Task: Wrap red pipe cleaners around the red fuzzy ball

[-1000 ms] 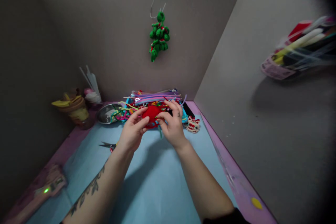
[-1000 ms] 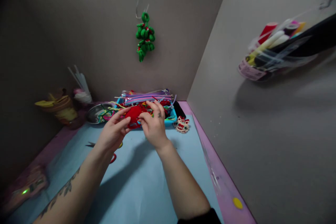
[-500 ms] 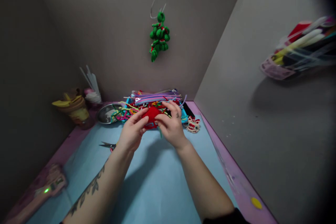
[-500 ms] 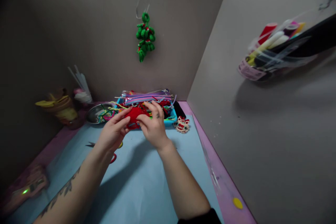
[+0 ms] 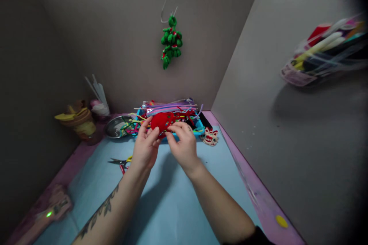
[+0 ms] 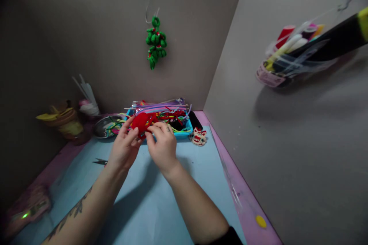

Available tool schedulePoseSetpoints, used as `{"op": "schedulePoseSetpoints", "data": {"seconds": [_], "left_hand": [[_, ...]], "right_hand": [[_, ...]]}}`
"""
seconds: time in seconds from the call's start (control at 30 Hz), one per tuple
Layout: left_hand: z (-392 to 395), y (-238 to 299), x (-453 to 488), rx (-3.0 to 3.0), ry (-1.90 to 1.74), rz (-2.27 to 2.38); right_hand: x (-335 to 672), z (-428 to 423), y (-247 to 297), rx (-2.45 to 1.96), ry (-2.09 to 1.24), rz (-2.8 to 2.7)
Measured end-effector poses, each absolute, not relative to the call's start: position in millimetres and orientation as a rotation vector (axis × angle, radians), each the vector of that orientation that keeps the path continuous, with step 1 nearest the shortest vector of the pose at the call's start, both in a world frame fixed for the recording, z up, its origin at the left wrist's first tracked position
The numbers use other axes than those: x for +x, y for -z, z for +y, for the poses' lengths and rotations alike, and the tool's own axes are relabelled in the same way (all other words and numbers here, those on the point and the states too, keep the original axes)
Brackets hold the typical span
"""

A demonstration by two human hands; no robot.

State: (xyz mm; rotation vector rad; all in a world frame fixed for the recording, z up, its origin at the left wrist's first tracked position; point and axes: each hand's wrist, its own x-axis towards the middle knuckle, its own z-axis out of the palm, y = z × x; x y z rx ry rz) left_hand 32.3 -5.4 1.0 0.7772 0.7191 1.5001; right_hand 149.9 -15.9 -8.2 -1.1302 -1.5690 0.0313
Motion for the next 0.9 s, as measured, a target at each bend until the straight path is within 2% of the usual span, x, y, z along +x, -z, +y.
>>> {"op": "schedulePoseSetpoints", "data": {"seconds": [0.37, 0.6, 0.73, 0.9], "left_hand": [[-3.9, 3.6, 33.1, 0.830, -1.289, 0.753], [-3.9, 6.0, 17.8, 1.801, -1.681, 1.243], [-5.8, 5.3, 12.6, 2.263, -1.634, 1.301], [-4.1, 7.7, 13.5, 2.564, -1.594, 1.434]], "right_hand": [[159.0, -8.6, 10.5, -1.191, 0.129, -1.472], [162.1, -6.6, 12.0, -1.185, 0.154, -1.537], [157.5, -13.0, 8.1, -1.175, 0.200, -1.662], [151.4, -17.8, 8.6, -1.184, 0.308, -1.721]]}}
